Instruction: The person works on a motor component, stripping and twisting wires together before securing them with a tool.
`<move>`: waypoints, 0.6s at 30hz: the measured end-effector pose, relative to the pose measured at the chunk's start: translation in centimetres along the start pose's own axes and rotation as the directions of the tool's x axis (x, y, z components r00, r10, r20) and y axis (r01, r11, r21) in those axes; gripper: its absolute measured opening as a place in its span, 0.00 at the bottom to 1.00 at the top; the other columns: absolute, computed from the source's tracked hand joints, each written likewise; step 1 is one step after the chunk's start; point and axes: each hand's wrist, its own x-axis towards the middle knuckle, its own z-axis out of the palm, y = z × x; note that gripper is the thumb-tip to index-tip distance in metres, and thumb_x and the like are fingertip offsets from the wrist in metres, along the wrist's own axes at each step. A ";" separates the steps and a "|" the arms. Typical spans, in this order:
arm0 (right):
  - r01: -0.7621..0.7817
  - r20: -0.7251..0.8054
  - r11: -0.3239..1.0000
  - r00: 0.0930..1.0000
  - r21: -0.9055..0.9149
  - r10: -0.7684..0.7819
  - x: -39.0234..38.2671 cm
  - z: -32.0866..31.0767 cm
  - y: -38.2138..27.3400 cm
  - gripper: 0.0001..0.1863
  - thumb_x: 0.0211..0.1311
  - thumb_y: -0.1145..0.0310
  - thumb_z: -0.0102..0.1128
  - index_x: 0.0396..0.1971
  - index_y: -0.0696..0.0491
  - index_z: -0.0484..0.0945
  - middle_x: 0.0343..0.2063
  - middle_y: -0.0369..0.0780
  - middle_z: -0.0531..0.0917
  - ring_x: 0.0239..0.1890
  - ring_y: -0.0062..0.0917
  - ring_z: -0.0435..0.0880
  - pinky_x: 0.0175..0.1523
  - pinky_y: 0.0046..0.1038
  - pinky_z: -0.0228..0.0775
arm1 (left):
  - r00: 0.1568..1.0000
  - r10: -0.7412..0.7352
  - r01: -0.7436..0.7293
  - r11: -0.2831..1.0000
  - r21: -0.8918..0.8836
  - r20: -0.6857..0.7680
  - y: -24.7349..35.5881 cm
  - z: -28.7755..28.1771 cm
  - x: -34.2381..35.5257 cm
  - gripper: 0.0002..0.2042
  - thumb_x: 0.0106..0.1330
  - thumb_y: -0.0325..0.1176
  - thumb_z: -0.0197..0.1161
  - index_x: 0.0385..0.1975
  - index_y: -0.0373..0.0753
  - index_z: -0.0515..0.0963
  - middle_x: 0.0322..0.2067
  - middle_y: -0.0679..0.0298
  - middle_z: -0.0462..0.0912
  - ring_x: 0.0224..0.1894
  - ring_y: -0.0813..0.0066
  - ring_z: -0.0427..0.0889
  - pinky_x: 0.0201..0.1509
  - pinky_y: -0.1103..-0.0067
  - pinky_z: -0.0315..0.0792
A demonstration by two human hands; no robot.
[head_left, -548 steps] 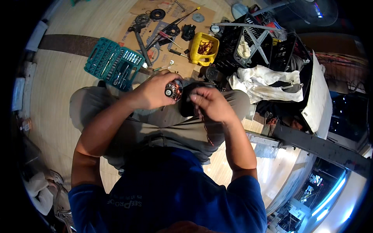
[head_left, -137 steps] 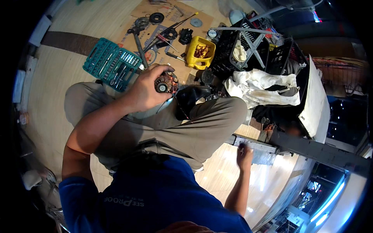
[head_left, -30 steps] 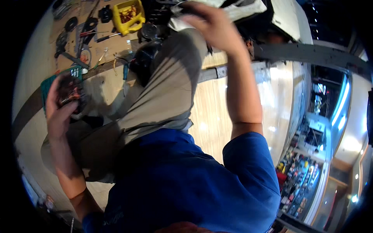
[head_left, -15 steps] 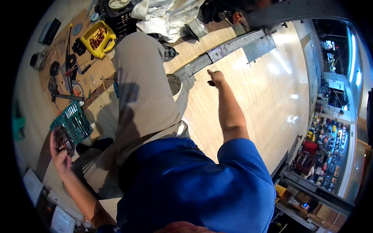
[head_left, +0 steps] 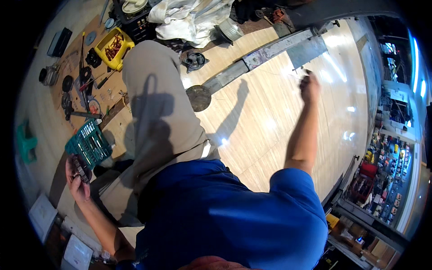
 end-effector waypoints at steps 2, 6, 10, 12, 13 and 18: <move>0.059 -0.060 0.995 0.997 0.078 -0.054 -0.2 -6.6 -3.8 0.18 0.69 0.58 0.46 0.48 0.55 0.74 0.16 0.30 0.66 0.15 0.16 0.63 0.19 0.20 0.56 | 1.000 0.021 -0.021 1.000 -0.009 0.011 -0.3 -0.3 0.3 0.40 0.53 0.29 0.67 0.65 0.30 0.53 0.58 0.51 0.69 0.55 0.63 0.75 0.54 0.73 0.73; 0.141 -0.448 0.982 0.891 0.126 -0.071 -1.9 -20.9 -6.7 0.16 0.69 0.60 0.46 0.49 0.52 0.73 0.17 0.33 0.69 0.15 0.18 0.65 0.17 0.22 0.56 | 0.996 -0.074 0.074 0.997 -0.003 0.047 -0.1 -2.2 0.7 0.40 0.54 0.30 0.66 0.66 0.30 0.52 0.60 0.52 0.66 0.58 0.62 0.72 0.62 0.69 0.67; 0.265 -0.767 0.964 0.617 -0.009 -0.176 -7.7 -34.4 -5.9 0.12 0.64 0.62 0.50 0.41 0.53 0.75 0.20 0.36 0.74 0.16 0.22 0.71 0.16 0.22 0.60 | 0.999 0.005 -0.003 0.999 -0.042 0.051 -0.2 -2.4 1.4 0.38 0.57 0.29 0.62 0.66 0.31 0.51 0.60 0.51 0.66 0.59 0.61 0.71 0.63 0.67 0.66; 0.012 -0.841 0.984 0.518 -0.178 -0.158 -12.1 -40.0 -6.6 0.10 0.59 0.65 0.53 0.38 0.52 0.76 0.22 0.37 0.77 0.21 0.27 0.76 0.22 0.27 0.69 | 0.997 -0.055 0.058 0.996 -0.074 0.049 0.0 -3.5 1.5 0.36 0.58 0.29 0.61 0.67 0.32 0.51 0.61 0.51 0.65 0.60 0.62 0.70 0.63 0.67 0.66; -0.471 -0.819 0.758 0.555 -0.450 -0.141 -14.2 -41.2 -6.4 0.11 0.58 0.64 0.53 0.39 0.49 0.77 0.29 0.35 0.78 0.29 0.27 0.77 0.29 0.28 0.70 | 0.999 -0.027 0.029 0.999 -0.046 0.043 0.3 -4.2 1.4 0.35 0.61 0.30 0.59 0.67 0.32 0.51 0.61 0.53 0.65 0.61 0.63 0.69 0.63 0.67 0.66; -0.609 -0.867 -0.740 0.493 -0.285 -0.072 -21.1 -42.0 -5.7 0.16 0.56 0.61 0.56 0.45 0.47 0.79 0.50 0.34 0.80 0.52 0.25 0.79 0.49 0.27 0.74 | 0.997 -0.057 0.045 0.976 -0.215 -0.052 1.9 -12.2 2.7 0.24 0.68 0.29 0.50 0.64 0.35 0.59 0.60 0.54 0.67 0.58 0.65 0.71 0.61 0.69 0.65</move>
